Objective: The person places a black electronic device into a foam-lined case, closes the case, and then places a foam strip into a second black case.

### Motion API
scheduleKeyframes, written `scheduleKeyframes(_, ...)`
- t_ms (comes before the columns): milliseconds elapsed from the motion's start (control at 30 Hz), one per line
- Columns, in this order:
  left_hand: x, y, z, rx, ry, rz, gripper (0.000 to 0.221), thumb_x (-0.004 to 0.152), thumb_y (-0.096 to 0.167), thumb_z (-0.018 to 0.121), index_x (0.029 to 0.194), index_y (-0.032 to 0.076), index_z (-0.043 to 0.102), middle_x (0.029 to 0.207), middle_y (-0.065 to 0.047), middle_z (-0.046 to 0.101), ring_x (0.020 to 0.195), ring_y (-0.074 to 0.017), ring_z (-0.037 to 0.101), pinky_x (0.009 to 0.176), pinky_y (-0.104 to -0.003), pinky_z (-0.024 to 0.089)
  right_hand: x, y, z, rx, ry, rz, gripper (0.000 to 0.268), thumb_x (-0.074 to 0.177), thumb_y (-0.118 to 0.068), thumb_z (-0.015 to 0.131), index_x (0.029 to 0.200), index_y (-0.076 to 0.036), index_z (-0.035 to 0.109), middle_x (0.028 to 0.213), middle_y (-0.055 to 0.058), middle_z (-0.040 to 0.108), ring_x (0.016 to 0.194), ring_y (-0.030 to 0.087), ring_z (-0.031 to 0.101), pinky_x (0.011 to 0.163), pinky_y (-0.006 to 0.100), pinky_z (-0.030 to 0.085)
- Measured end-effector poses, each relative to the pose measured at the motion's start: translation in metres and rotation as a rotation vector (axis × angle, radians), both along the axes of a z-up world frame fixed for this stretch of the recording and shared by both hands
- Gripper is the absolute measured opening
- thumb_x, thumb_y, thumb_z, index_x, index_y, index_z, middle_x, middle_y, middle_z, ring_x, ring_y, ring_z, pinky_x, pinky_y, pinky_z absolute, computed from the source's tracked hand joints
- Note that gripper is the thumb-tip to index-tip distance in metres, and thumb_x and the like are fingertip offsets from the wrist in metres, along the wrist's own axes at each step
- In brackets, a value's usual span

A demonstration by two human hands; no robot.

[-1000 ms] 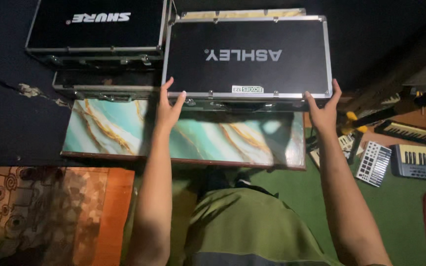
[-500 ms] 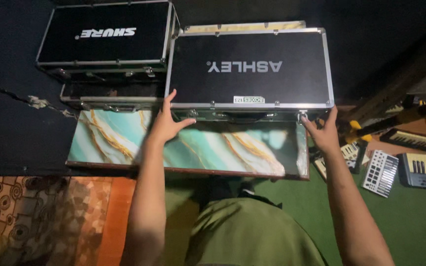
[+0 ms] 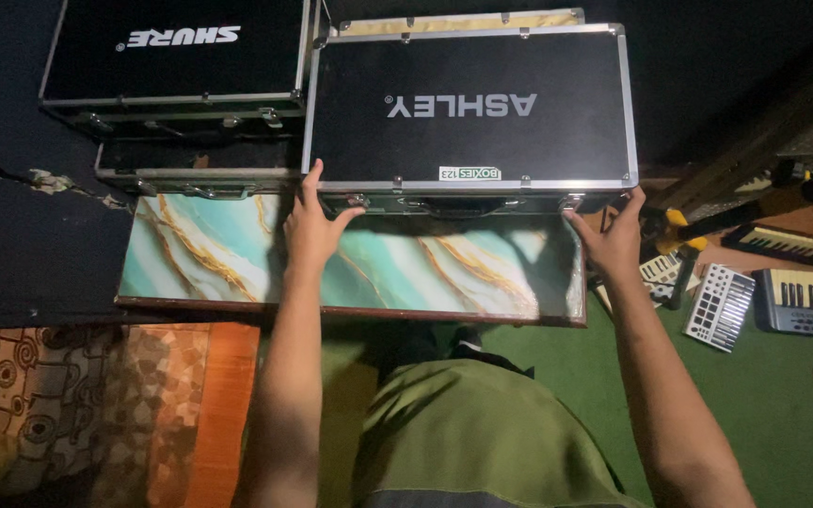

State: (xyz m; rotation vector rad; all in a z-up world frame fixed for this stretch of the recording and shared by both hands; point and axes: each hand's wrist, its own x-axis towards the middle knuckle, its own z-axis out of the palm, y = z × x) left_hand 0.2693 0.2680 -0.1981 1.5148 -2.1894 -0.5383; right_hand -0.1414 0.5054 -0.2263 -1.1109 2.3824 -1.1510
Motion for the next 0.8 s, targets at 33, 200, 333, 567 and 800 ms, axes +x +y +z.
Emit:
scheduleKeyframes(33,0.000,0.001,0.001,-0.015,-0.007,0.006,0.108,0.077,0.050,0.089,0.159,0.031,0.021,0.135,-0.030,0.060,0.117,-0.0491,0.064,0.094,-0.059,0.053,0.000,0.000,0.000,-0.037,0.020,0.019,0.099,0.085,-0.037,0.091,0.150,0.001,0.026,0.138,0.031,0.058,0.127,0.041,0.062,0.108,0.048,0.049)
scheduleKeyframes(200,-0.002,0.002,0.000,-0.068,-0.020,0.025,0.106,0.077,0.050,0.090,0.159,0.032,0.024,0.132,-0.028,0.063,0.114,-0.0488,0.066,0.091,-0.058,0.054,-0.002,0.000,-0.004,-0.082,0.064,0.032,0.097,0.087,-0.037,0.092,0.148,0.002,0.028,0.137,0.031,0.060,0.129,0.042,0.062,0.112,0.048,0.048)
scheduleKeyframes(333,-0.002,-0.004,-0.001,0.008,0.082,-0.023,0.108,0.077,0.045,0.091,0.160,0.026,0.024,0.141,-0.031,0.054,0.124,-0.0496,0.058,0.100,-0.056,0.051,-0.002,0.000,-0.003,-0.096,0.082,0.041,0.096,0.086,-0.037,0.093,0.145,0.003,0.030,0.137,0.032,0.059,0.131,0.043,0.059,0.112,0.049,0.046)
scheduleKeyframes(567,-0.007,-0.008,-0.017,-0.046,0.269,-0.075,0.111,0.075,0.036,0.095,0.159,0.017,0.024,0.153,-0.031,0.046,0.136,-0.0490,0.050,0.109,-0.055,0.046,-0.012,-0.007,0.003,-0.091,0.006,0.125,0.098,0.087,-0.039,0.091,0.143,0.005,0.024,0.133,0.033,0.060,0.127,0.041,0.062,0.112,0.046,0.049)
scheduleKeyframes(800,-0.008,-0.010,-0.022,0.054,0.093,0.020,0.117,0.072,0.040,0.096,0.159,0.017,0.021,0.147,-0.034,0.041,0.133,-0.0496,0.049,0.106,-0.058,0.045,-0.011,-0.011,0.000,-0.063,0.151,0.130,0.097,0.084,-0.031,0.095,0.144,0.009,0.030,0.130,0.036,0.063,0.124,0.046,0.063,0.105,0.047,0.050)
